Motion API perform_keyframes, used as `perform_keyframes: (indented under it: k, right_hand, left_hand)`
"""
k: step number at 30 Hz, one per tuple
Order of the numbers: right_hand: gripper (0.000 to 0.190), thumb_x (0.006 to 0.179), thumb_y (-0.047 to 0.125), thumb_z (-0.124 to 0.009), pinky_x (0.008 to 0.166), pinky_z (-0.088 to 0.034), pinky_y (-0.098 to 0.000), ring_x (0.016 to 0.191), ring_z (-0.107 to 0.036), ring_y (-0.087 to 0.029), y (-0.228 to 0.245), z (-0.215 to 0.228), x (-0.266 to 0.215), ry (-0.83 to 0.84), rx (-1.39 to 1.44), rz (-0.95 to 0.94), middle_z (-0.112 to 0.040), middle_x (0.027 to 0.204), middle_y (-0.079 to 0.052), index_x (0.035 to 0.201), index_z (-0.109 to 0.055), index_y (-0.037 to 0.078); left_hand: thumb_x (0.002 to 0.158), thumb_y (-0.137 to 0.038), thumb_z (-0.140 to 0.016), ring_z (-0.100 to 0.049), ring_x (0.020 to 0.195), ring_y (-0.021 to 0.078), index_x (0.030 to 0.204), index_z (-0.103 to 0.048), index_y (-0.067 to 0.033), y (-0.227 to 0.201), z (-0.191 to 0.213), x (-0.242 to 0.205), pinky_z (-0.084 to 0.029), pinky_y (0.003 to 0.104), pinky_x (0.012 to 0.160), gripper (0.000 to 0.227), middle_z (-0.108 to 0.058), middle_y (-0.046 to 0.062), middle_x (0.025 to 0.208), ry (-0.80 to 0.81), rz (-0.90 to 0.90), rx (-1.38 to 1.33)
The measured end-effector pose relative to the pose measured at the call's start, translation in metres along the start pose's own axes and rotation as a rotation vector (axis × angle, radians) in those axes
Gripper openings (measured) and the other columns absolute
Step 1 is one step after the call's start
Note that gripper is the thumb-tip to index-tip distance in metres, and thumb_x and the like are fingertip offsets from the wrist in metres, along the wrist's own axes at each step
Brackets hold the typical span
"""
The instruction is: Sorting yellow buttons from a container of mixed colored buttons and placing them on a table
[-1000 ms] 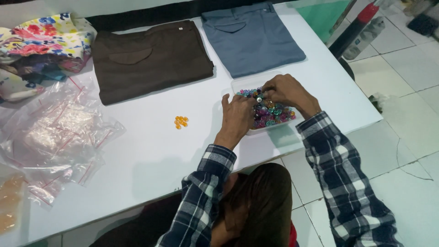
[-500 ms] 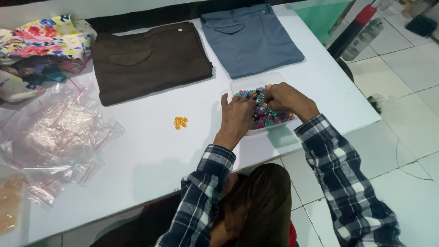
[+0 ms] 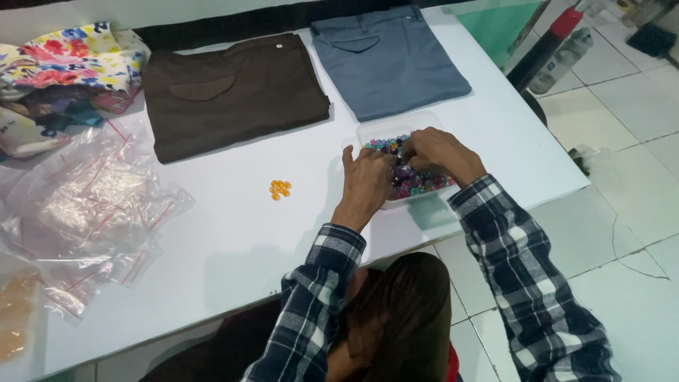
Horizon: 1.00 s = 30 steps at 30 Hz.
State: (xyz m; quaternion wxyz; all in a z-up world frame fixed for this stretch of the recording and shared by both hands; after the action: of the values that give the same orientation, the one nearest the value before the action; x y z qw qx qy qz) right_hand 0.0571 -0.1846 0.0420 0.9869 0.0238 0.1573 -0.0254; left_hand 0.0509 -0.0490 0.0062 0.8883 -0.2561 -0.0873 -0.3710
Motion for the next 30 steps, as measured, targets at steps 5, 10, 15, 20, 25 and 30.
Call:
perform_keyframes:
  k: [5,10,15,20,25,30]
  right_hand:
    - [0.028,0.087,0.028,-0.069,0.094,-0.056,-0.0529,0.113,-0.069,-0.042,0.002,0.017,-0.020,0.009,0.049,-0.035,-0.078,0.108,-0.018,0.111,-0.081,0.018]
    - [0.034,0.087,0.031,-0.066,0.099,-0.055,-0.0535,0.116,-0.067,-0.044,0.001,0.001,0.001,0.057,-0.017,0.008,-0.076,0.114,-0.021,0.115,-0.080,0.017]
    - [0.035,0.082,0.030,-0.072,0.090,-0.059,-0.0523,0.109,-0.071,-0.041,-0.003,-0.008,0.008,0.031,-0.080,-0.024,-0.077,0.107,-0.019,0.112,-0.080,0.014]
    - [0.030,0.087,0.025,-0.068,0.093,-0.055,-0.0554,0.110,-0.068,-0.048,0.006,0.025,-0.030,0.012,0.102,-0.014,-0.077,0.106,-0.025,0.111,-0.081,0.011]
    - [0.028,0.088,0.024,-0.070,0.092,-0.054,-0.0601,0.109,-0.066,-0.052,-0.005,0.022,-0.008,-0.123,0.177,0.022,-0.076,0.106,-0.027,0.109,-0.081,0.011]
    - [0.023,0.091,0.019,-0.071,0.085,-0.060,-0.0498,0.101,-0.072,-0.041,-0.007,-0.004,0.037,-0.325,0.095,0.077,-0.077,0.103,-0.016,0.112,-0.080,0.019]
  left_hand:
    - [0.091,-0.010,-0.064,-0.063,0.120,0.0254,0.112,-0.075,-0.0188,-0.005,0.009,-0.004,-0.024,0.063,0.115,0.026,-0.075,0.006,0.104,-0.010,0.020,-0.025]
    - [0.093,-0.013,-0.062,-0.063,0.119,0.0256,0.111,-0.074,-0.0197,-0.005,0.005,-0.002,-0.024,0.065,0.115,0.023,-0.075,0.005,0.102,-0.031,0.013,-0.027]
    - [0.092,-0.010,-0.065,-0.064,0.119,0.0278,0.111,-0.075,-0.0144,-0.010,0.017,-0.004,-0.025,0.065,0.114,0.022,-0.076,0.008,0.104,-0.028,0.019,-0.015]
    - [0.093,-0.010,-0.063,-0.064,0.120,0.0283,0.111,-0.075,-0.0133,-0.006,0.007,-0.004,-0.026,0.066,0.114,0.022,-0.076,0.009,0.105,-0.039,0.014,-0.028]
    - [0.093,-0.008,-0.062,-0.063,0.121,0.0290,0.112,-0.074,-0.0122,-0.010,0.015,-0.006,-0.026,0.066,0.114,0.023,-0.075,0.010,0.105,-0.047,0.008,-0.041]
    - [0.093,-0.008,-0.061,-0.064,0.120,0.0287,0.110,-0.075,-0.0123,-0.012,0.019,-0.006,-0.027,0.066,0.113,0.023,-0.075,0.011,0.103,-0.045,0.018,-0.012]
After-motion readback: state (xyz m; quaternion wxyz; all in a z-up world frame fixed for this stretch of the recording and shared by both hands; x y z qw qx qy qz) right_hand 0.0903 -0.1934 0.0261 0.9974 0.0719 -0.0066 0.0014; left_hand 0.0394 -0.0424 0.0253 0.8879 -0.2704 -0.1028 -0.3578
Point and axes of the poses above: each hand's wrist, its own x-axis towards the middle knuckle, its own z-axis out of the back of the hand, y = z × x, the point moved 7 cm from there along x, towards the middle knuckle
